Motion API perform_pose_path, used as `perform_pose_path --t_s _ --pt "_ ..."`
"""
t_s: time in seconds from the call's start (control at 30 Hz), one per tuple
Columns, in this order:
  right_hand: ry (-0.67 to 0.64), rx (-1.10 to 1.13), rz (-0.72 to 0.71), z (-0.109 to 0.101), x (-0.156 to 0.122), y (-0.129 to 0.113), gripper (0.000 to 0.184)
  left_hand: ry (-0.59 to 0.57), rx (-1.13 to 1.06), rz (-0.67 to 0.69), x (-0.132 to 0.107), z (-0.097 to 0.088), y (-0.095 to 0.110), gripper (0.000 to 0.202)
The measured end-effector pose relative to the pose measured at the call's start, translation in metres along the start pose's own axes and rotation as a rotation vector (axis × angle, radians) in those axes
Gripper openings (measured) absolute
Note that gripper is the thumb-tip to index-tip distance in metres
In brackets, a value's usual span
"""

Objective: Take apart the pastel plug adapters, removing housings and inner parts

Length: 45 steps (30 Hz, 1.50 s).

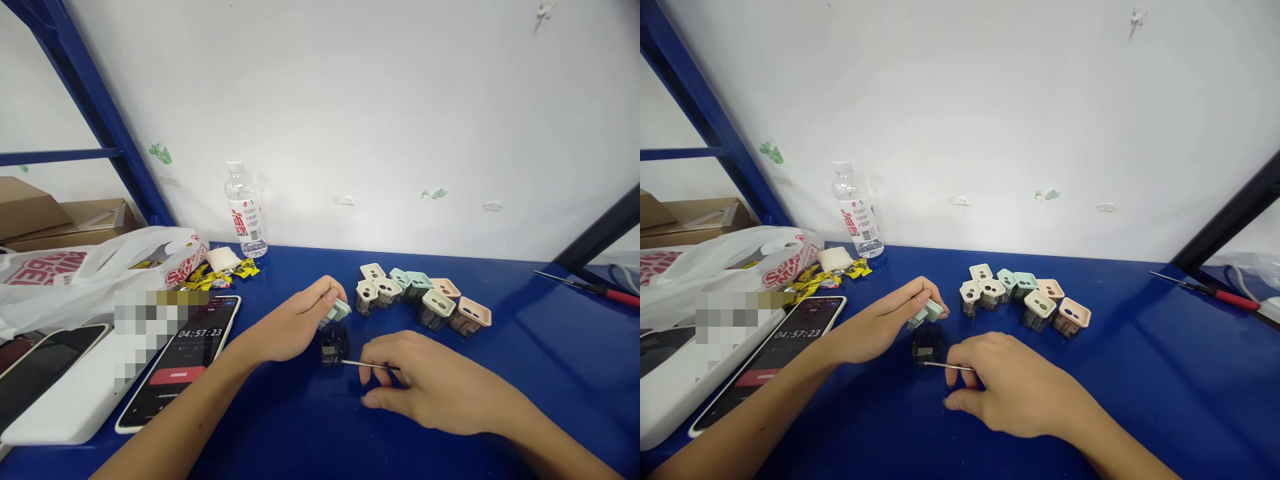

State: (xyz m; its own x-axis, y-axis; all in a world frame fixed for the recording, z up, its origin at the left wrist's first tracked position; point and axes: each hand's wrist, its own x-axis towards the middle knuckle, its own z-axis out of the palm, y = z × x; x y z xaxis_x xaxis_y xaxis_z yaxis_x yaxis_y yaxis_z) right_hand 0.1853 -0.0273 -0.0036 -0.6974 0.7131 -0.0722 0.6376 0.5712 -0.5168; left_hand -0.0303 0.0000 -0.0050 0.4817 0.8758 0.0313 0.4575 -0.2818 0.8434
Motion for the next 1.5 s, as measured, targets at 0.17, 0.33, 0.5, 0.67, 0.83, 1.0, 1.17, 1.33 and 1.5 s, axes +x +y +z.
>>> perform_pose_path --t_s 0.17,0.33,0.5,0.67,0.83,1.0,1.17,1.33,1.5 --pt "-0.113 -0.035 -0.062 0.004 0.004 0.007 0.008 -0.012 0.034 0.001 -0.002 0.0 0.001 0.036" --pt "-0.151 0.0 -0.094 0.01 0.011 0.01 0.007 -0.014 0.041 0.0 -0.003 0.0 0.0 0.035" --pt "-0.157 -0.012 -0.103 0.012 0.01 0.011 0.012 -0.026 0.06 0.004 -0.002 0.0 -0.001 0.035" --pt "-0.15 0.047 -0.137 0.004 0.005 0.009 0.012 -0.018 0.036 0.011 -0.002 -0.001 -0.001 0.034" --pt "0.171 0.234 -0.144 0.009 0.013 0.003 0.012 -0.002 -0.004 0.047 -0.001 0.0 -0.002 0.033" --pt "0.383 0.244 -0.158 0.026 0.027 0.006 0.013 0.006 -0.046 0.065 0.001 0.0 -0.004 0.031" --pt "0.453 0.253 -0.123 0.024 0.024 0.004 0.019 0.015 -0.169 0.031 0.003 0.0 -0.005 0.034" --pt "0.637 0.238 -0.136 0.027 0.024 0.001 0.01 0.042 -0.206 0.016 0.002 0.005 -0.001 0.033" --pt "0.768 0.193 -0.159 0.034 0.029 0.0 0.008 0.061 -0.145 0.005 0.002 0.011 0.003 0.033"
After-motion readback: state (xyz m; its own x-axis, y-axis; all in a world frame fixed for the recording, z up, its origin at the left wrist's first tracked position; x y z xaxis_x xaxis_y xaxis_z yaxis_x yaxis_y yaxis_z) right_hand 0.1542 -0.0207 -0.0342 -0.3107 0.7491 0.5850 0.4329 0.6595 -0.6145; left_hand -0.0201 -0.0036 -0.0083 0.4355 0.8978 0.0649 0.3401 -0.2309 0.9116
